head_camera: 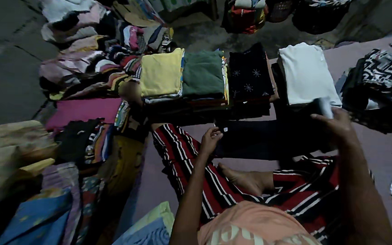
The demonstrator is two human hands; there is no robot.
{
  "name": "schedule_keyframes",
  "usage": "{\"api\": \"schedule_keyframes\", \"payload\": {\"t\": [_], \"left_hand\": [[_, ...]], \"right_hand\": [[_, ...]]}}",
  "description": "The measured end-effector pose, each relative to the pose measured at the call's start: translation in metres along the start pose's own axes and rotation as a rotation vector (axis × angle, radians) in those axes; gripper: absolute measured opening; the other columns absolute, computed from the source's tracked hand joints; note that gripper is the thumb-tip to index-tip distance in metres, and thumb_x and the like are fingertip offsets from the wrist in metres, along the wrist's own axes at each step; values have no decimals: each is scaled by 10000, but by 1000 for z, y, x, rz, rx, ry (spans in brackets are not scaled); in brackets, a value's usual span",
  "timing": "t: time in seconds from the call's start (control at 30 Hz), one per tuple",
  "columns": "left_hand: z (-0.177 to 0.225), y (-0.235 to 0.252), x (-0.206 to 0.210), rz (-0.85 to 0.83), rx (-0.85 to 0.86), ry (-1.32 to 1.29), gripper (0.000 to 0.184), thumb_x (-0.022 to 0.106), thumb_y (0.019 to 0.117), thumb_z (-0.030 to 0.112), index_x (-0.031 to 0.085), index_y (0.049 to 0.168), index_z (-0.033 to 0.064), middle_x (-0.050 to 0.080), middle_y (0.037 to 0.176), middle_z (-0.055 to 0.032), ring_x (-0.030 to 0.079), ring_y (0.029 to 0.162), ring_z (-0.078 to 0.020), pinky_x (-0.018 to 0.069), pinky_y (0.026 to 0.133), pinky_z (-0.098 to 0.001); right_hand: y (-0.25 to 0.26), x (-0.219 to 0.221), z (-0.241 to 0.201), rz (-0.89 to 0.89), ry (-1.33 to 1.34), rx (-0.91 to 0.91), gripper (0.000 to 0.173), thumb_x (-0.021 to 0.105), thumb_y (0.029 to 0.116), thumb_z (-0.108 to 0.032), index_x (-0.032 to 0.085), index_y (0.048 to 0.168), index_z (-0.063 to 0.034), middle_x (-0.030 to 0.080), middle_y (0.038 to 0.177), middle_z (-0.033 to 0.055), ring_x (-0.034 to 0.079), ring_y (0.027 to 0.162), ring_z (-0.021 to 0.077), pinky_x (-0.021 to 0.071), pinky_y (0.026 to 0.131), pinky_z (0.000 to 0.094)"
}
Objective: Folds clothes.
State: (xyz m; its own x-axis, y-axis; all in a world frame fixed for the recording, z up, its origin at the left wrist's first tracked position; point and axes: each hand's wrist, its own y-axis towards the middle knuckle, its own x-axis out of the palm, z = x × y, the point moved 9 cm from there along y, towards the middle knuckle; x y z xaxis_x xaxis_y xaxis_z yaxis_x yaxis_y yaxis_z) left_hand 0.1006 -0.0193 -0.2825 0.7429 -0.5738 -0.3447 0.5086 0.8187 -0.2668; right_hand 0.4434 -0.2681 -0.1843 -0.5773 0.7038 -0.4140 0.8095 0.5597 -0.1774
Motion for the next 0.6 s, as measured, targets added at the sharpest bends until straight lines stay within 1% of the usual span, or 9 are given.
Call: {"api": "schedule_keyframes", "payload": {"t": [0.07,0.1,0.17,0.2,0.3,0.37,0.47,0.53,0.6], "left_hand": [[-15,14,18,-39,-133,-282,416,427,1113,236,473,1433,-28,662,1240,-180,686,998,-202,558,839,-345],[-24,20,28,-80,-201,-425,513,269,1136,348,431,1470,-6,663,1254,-187,694,1017,-237,566,848,-383],[-40,28,37,-109,-296,-605,811,28,1067,590,384,1512,12,626,1314,-233,666,1102,-311,545,903,-465],[-47,31,36,-62,-315,-635,859,34,1051,632,424,1494,9,617,1323,-231,643,1125,-303,527,928,-477],[-66,41,33,-16,-310,-649,625,238,1105,512,440,1497,70,579,1407,-156,589,1247,-233,503,1033,-459],[-71,46,35,-58,-284,-552,468,466,1093,291,437,1478,28,596,1348,-179,614,1171,-233,525,988,-424],[-66,43,40,-140,-203,-228,814,744,903,45,268,1560,-24,490,1463,-260,569,1283,-296,503,1060,-436],[-55,35,43,-219,-162,-16,1024,784,847,11,99,1606,-37,306,1603,-285,393,1462,-332,361,1195,-443],[-45,27,46,-267,-105,146,1042,764,855,-7,50,1613,-41,238,1638,-290,309,1515,-349,284,1237,-453]], "right_hand": [[-23,57,-35,-214,103,-97,473,697,946,-68,504,1369,23,639,1052,142,636,833,147,570,757,346],[-33,87,-47,-348,163,-147,516,680,945,-76,466,1404,21,649,1073,135,657,848,142,579,759,324],[-43,132,-51,-519,235,-199,667,666,955,-153,347,1520,1,644,1194,171,696,976,198,602,852,351],[-41,146,-44,-520,241,-217,718,676,951,-198,320,1544,-6,635,1238,184,692,1024,214,596,887,361],[-23,161,5,-372,148,-224,700,686,951,-207,364,1524,34,637,1247,230,671,1043,242,566,913,384],[-17,160,52,-287,91,-132,639,677,963,-145,396,1502,53,630,1259,268,669,1046,288,559,916,422],[-20,145,116,-161,37,47,539,654,983,-71,445,1461,63,647,1188,281,679,969,327,568,855,463],[-23,133,127,-121,14,115,515,638,989,-37,451,1458,60,649,1187,285,684,962,338,567,855,471],[-20,122,120,-84,38,95,507,622,991,-28,448,1458,65,649,1183,272,680,946,309,572,835,440]]}}
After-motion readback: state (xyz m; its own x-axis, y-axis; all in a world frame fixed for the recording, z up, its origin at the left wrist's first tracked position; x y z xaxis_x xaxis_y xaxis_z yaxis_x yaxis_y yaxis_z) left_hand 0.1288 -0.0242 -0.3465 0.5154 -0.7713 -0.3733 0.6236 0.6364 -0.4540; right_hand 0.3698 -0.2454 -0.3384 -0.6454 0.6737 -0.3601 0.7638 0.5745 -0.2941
